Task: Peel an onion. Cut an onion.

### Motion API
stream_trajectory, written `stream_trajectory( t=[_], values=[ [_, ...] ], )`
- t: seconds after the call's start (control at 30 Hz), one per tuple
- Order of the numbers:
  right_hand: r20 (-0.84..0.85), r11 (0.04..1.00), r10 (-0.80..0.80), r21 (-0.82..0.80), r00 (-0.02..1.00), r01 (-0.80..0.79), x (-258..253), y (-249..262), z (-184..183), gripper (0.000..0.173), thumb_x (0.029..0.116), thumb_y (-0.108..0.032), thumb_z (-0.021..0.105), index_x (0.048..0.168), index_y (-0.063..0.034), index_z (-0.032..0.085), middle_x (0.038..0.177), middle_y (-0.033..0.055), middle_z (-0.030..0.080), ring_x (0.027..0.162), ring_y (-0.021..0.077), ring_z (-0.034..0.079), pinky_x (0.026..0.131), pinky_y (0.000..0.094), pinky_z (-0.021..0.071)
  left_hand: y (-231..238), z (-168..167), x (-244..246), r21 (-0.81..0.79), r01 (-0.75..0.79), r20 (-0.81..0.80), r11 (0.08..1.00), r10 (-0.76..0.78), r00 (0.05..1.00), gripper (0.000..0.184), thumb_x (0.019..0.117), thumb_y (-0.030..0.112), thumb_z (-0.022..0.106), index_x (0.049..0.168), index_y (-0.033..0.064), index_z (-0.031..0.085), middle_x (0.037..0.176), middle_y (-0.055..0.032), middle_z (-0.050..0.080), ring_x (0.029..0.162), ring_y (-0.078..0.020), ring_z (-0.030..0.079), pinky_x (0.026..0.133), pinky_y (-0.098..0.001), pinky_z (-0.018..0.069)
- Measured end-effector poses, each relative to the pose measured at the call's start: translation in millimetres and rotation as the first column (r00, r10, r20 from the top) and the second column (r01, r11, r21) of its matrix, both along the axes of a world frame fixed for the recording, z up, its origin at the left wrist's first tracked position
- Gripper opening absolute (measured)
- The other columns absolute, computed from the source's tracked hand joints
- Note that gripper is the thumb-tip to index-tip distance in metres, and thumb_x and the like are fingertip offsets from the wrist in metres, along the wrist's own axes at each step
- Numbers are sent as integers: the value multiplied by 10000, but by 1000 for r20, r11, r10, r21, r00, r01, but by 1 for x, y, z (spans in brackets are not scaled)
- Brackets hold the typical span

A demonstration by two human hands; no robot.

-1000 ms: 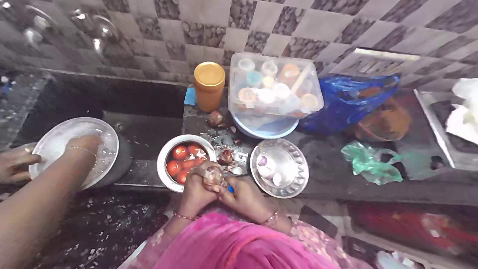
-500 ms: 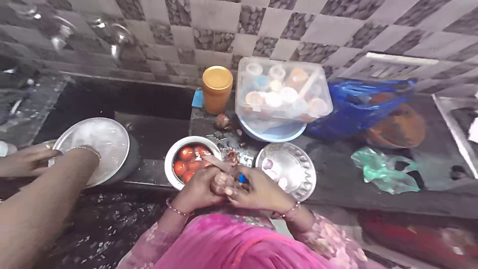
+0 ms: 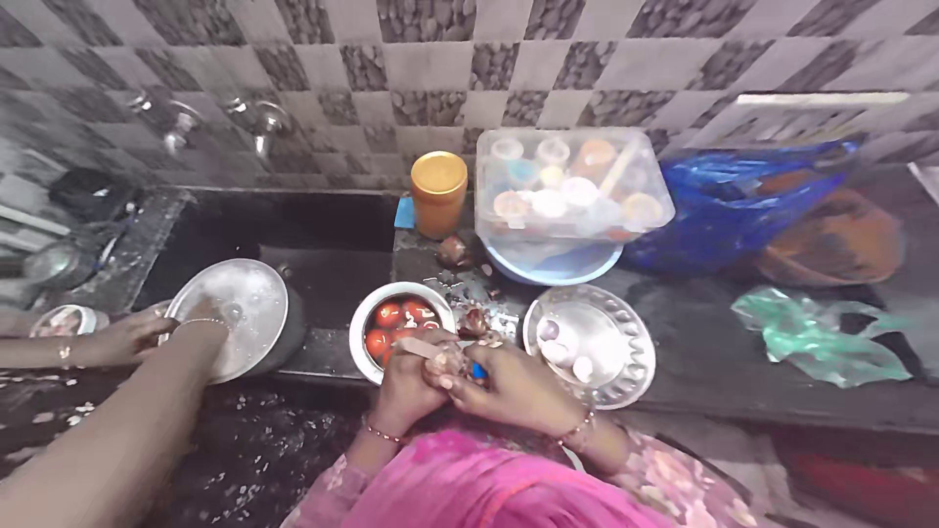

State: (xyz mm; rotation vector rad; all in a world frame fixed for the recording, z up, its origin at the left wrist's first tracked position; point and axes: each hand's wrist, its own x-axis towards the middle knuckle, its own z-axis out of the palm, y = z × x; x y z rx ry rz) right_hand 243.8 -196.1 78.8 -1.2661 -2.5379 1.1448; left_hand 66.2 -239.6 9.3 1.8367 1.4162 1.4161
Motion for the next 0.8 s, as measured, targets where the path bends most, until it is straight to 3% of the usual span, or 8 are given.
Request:
stream_trajectory(
  t=[0.2,0.27,0.4,0.53,0.67,0.8],
  values=[
    [-44,992,-83,89,996,87,-2,-5,-6,544,987,-542,478,769,-63,615,615,78,532,592,254,584,523,467,437,-2,-1,1,-21,-108,-139,994,104,985,404,724,292,782,995,-4,738,955,-118,756,912,-176,725,866,-362,581],
    [-51,972,-112,200,992,120,-5,-8,-11,548,989,-530,475,759,-62,643,604,97,564,578,284,616,497,491,458,-5,-3,1,-53,-162,-186,985,149,971,412,687,292,795,957,-15,745,927,-134,758,875,-232,740,813,-438,597],
    [-110,893,-146,414,983,179,-11,-8,-24,574,971,-556,442,664,-106,621,518,60,519,484,250,584,423,458,425,-8,1,2,-165,-208,-206,964,172,963,409,630,258,825,899,-36,733,838,-159,740,794,-291,736,739,-498,591],
    [-126,817,-164,538,978,206,-18,-8,-26,641,979,-615,382,635,-116,591,483,62,496,441,265,568,392,452,397,-6,8,-2,-261,-200,-195,944,151,969,503,582,283,871,941,-41,729,877,-166,740,834,-299,731,782,-506,582],
    [-148,718,-144,665,978,207,-25,-6,-27,645,975,-635,387,622,-127,567,466,54,473,397,253,539,349,429,362,0,10,-5,-410,-174,-118,895,137,984,587,566,243,897,1075,6,726,967,-123,745,912,-236,718,857,-468,572],
    [-149,655,-125,730,981,194,-28,-4,-28,645,981,-626,390,605,-123,535,461,57,460,386,256,532,337,421,352,2,11,-5,-436,-155,-57,886,145,988,618,540,194,910,1100,26,710,987,-92,739,925,-176,704,864,-414,570]
  ],
)
